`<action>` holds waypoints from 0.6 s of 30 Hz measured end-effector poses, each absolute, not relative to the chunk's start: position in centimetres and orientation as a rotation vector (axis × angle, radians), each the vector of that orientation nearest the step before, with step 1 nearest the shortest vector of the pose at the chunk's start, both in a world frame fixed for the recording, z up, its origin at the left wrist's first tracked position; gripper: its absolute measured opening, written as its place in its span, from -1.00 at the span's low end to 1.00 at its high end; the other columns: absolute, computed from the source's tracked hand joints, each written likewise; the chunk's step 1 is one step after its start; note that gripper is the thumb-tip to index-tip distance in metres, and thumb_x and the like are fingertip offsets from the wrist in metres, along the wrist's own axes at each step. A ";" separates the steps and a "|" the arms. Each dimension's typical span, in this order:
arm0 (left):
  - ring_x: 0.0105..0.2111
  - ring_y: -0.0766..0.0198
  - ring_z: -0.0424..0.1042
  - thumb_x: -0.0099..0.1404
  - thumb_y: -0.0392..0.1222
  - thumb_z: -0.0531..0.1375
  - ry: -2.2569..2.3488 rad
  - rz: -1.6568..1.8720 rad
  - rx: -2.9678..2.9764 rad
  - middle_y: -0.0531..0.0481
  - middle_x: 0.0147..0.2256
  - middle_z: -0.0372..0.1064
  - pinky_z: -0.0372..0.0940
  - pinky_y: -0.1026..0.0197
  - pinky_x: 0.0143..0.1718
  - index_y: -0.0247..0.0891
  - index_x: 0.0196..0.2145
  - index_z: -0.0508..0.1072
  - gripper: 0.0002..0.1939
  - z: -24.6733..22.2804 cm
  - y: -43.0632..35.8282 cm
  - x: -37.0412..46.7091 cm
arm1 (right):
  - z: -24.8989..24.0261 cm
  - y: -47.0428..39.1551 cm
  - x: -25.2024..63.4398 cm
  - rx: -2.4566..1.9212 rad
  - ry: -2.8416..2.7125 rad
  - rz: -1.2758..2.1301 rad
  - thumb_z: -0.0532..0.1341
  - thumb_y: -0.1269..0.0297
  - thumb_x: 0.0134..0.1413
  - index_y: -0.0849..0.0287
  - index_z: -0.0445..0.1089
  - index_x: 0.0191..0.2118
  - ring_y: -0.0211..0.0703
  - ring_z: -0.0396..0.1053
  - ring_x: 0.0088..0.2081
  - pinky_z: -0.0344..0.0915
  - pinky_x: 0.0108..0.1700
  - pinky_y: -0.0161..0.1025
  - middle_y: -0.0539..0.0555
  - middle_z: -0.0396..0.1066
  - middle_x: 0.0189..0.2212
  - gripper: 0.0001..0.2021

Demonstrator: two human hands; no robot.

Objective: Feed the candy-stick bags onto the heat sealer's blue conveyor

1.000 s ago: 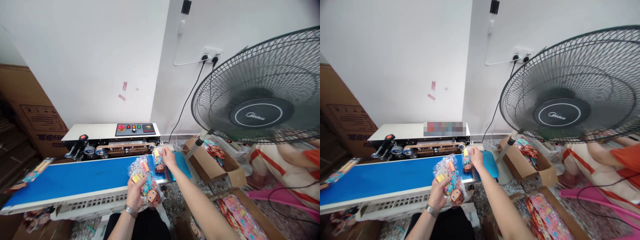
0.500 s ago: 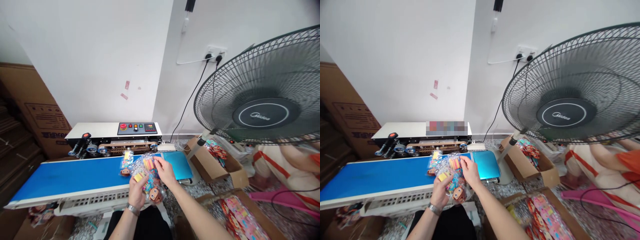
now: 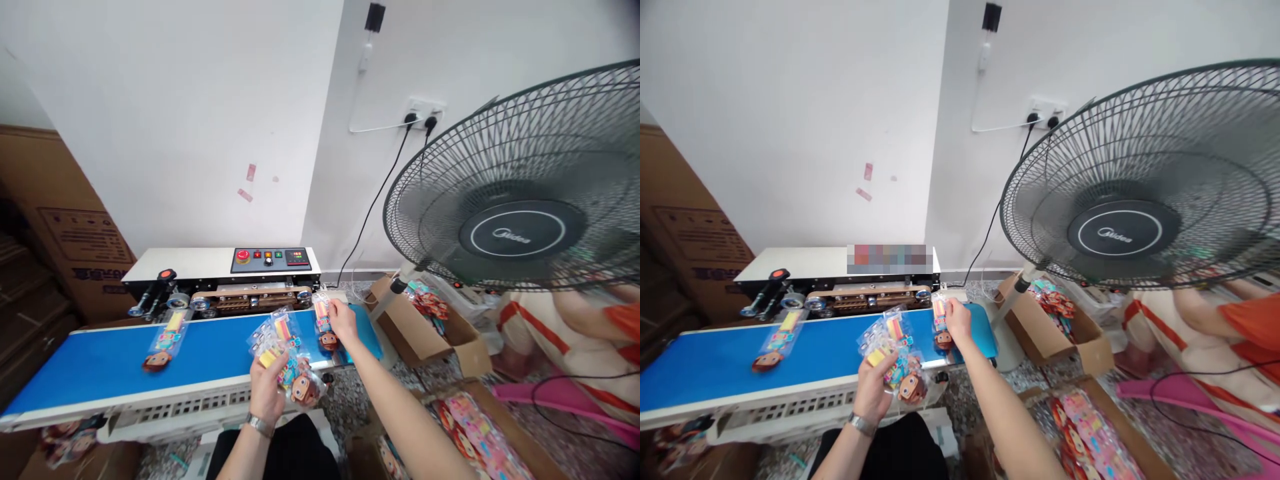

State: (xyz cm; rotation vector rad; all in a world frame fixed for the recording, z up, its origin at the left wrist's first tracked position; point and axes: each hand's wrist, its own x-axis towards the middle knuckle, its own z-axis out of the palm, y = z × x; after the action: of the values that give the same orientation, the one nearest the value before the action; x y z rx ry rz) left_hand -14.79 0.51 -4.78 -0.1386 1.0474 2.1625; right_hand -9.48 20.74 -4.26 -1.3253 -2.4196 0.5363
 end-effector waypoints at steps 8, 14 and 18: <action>-0.41 0.08 0.48 -0.17 -0.30 0.37 1.035 2.150 -0.119 -0.09 -0.39 0.50 0.36 0.11 -0.35 -0.32 -0.21 0.42 -0.52 -4.6 0.4 -14.6 | -3.2 17.3 -11.0 -0.915 -2.318 0.845 0.01 0.30 0.13 0.19 0.30 -0.03 -0.12 0.36 -0.17 0.24 -0.14 -0.25 0.15 0.40 -0.16 -0.69; -0.35 0.11 0.48 -0.12 -0.30 0.34 0.996 2.149 -0.046 -0.10 -0.34 0.50 0.35 0.13 -0.29 -0.31 -0.22 0.43 -0.58 -4.3 0.5 -14.3 | -3.3 13.3 -9.2 -0.548 -2.148 1.470 0.11 0.13 0.05 0.17 0.33 -0.30 -0.22 0.35 -0.36 0.29 -0.32 -0.33 0.01 0.39 -0.41 -0.78; -0.39 0.16 0.48 -0.15 -0.31 0.36 1.043 2.135 -0.105 -0.06 -0.40 0.49 0.34 0.17 -0.32 -0.31 -0.31 0.45 -0.64 -4.5 0.5 -14.3 | -4.7 16.0 -8.4 -0.815 -1.962 1.315 0.08 0.11 0.03 0.20 0.30 -0.32 -0.22 0.33 -0.46 0.25 -0.44 -0.35 0.02 0.38 -0.48 -0.75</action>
State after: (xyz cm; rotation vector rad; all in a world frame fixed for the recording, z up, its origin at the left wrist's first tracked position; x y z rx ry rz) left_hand -14.29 0.47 -4.52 -0.1046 1.0425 2.1348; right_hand -8.44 16.03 -4.67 -0.8154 -1.9618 1.3149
